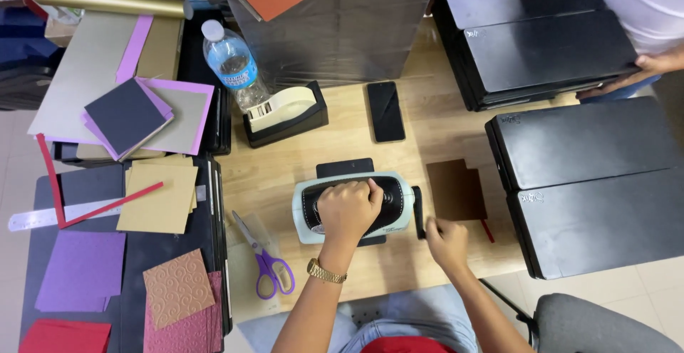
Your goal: A person uses a manual embossing machine to create textures on different colored sheets of paper.
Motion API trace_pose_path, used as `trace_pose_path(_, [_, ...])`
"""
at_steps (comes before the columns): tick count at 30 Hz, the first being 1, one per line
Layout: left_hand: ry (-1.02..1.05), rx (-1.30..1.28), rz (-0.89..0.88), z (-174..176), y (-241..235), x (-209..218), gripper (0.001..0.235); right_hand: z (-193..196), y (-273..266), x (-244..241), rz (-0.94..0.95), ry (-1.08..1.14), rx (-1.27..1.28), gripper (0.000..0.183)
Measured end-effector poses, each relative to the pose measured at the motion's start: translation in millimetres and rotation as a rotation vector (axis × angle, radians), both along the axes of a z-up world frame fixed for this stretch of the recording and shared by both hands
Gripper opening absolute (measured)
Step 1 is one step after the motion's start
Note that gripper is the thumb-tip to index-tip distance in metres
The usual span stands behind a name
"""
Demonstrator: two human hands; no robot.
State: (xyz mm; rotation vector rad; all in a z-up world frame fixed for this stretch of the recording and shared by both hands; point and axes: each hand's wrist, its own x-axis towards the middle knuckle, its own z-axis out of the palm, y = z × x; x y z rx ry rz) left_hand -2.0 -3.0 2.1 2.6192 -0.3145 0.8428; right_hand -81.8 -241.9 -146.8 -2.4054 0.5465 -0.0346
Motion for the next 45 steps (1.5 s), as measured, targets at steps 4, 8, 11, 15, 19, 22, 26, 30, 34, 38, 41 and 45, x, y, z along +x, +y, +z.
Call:
trace_pose_path(4, [0.005,-0.021,-0.031,0.9,0.4,-0.8,0.043,90.6,8.3,23.7,0.055,-0.404,0.123,0.051])
trace_pose_path(8, [-0.021,-0.013,-0.035,1.7,2.4,2.2,0.040,103.2,14.8,100.5,0.068,-0.596,0.161,0.057])
trace_pose_path(11, [-0.026,-0.007,-0.036,1.2,1.6,3.4,0.040,80.6,23.4,148.5,0.047,-0.635,0.174,0.056])
trace_pose_path(15, [-0.043,0.011,0.009,1.0,-0.4,1.8,0.038,36.5,30.6,169.0,0.001,-0.227,0.106,0.050])
trace_pose_path(19, [-0.087,0.036,0.048,-3.7,-2.2,3.3,0.038,26.7,34.7,116.9,0.045,0.017,0.020,0.050])
trace_pose_path(22, [-0.091,0.026,0.058,-5.3,-3.6,2.2,0.038,30.7,30.8,61.9,0.059,0.138,-0.051,0.026])
trace_pose_path(26, [-0.090,0.026,0.033,-2.2,-2.1,3.0,0.037,15.5,6.6,3.7,0.012,-0.131,-0.012,0.030])
trace_pose_path(30, [-0.108,0.019,-0.006,-2.8,-1.6,2.8,0.037,81.5,9.2,34.3,-0.014,-0.579,0.117,0.035])
trace_pose_path(34, [-0.113,0.014,-0.009,-4.3,-1.8,1.4,0.037,88.6,20.4,114.4,0.015,-0.644,0.107,0.050])
trace_pose_path(38, [-0.100,0.013,0.002,-2.1,-2.3,1.7,0.038,44.1,29.7,160.3,-0.049,-0.349,0.067,0.044])
trace_pose_path(41, [-0.087,0.025,0.027,-3.1,-2.3,0.2,0.039,21.6,37.4,124.3,-0.053,-0.046,0.026,0.049])
trace_pose_path(45, [-0.063,0.027,0.035,-3.5,-2.9,1.4,0.040,-9.6,16.5,42.1,0.010,0.026,-0.028,0.042])
